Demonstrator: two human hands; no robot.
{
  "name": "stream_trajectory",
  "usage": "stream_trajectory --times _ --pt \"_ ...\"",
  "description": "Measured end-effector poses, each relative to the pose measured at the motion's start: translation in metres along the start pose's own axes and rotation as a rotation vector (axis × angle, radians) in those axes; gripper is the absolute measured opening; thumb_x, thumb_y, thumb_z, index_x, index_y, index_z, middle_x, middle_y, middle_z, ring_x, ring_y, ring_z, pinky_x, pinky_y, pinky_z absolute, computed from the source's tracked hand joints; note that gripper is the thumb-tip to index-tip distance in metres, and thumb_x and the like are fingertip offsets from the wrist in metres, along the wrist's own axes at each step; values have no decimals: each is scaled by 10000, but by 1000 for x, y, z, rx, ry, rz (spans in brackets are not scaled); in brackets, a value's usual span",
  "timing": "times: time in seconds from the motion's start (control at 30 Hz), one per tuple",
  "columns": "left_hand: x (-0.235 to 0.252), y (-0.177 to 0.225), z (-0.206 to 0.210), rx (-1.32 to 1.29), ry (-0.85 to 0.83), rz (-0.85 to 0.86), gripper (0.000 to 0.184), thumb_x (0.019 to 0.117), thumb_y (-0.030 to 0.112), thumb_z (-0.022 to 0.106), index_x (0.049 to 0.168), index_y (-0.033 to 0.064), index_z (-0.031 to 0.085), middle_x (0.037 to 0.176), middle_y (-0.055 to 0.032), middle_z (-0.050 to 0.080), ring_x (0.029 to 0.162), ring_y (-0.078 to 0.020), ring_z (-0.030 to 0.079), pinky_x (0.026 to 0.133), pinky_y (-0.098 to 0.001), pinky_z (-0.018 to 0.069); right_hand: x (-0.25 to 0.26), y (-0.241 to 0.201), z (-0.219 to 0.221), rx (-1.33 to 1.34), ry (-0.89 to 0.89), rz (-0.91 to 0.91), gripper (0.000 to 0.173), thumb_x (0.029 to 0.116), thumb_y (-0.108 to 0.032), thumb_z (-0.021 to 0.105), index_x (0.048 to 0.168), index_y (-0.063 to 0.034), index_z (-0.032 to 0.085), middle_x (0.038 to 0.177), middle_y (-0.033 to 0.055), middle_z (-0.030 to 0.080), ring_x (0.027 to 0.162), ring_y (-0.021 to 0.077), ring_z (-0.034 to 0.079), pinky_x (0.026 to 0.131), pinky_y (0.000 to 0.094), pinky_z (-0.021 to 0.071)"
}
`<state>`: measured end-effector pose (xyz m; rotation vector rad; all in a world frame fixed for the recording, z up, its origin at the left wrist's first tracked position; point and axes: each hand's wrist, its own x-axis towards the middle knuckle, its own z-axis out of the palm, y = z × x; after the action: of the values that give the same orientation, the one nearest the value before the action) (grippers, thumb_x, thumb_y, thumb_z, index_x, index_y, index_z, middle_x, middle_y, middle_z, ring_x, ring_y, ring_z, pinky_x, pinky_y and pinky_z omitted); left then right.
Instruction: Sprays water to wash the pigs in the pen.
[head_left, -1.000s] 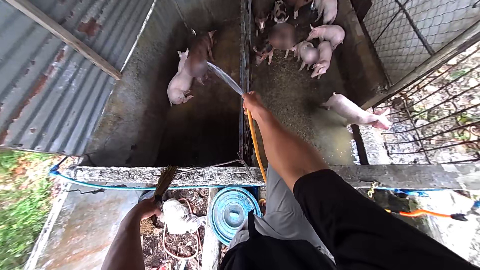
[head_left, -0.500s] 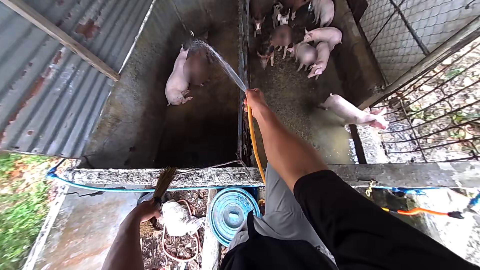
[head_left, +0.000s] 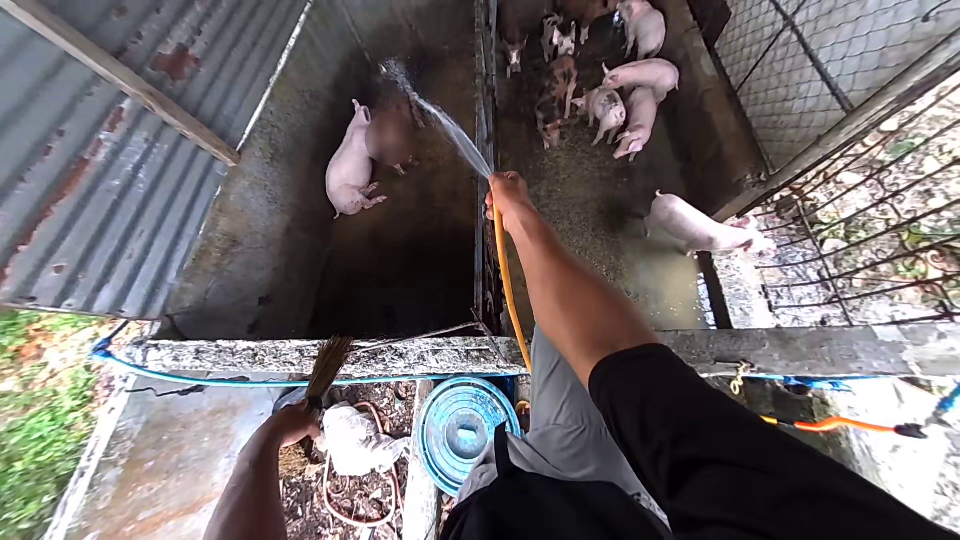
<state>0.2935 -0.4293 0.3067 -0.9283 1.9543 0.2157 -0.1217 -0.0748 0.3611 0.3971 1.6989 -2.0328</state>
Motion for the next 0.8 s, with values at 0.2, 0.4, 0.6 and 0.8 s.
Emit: stream_trajectory --times 0.2,0.4,0.6,0.8 --pt "-2 1 -2 5 -1 0 847 868 299 818 1560 38 405 1455 -259 555 1387 -407 508 1145 -605 386 8 13 -3 -92 -13 55 274 1087 -281 478 1286 -95 505 753 34 498 542 127 493 496 279 451" --pt "-2 1 -4 3 1 3 817 867 295 822 1536 27 437 1441 -265 564 1375 -413 517 1136 -612 393 7 10 0 -66 -13 40 257 1080 -262 477 1278 -100 509 711 26 496 513 120 492 470 268 443" --pt "-10 4 -5 -28 5 27 751 877 255 818 1496 1 477 1403 -282 582 1354 -421 529 1131 -619 391 6 5 1 -36 -14 19 256 1081 -264 487 1274 -96 505 685 23 494 492 119 487 458 267 443" --pt "-4 2 -2 -12 7 19 796 867 276 824 1524 23 452 1422 -270 574 1365 -420 521 1132 -617 393 10 18 -2 -163 -55 66 274 1078 -271 485 1278 -87 516 732 33 505 535 125 500 487 273 448"
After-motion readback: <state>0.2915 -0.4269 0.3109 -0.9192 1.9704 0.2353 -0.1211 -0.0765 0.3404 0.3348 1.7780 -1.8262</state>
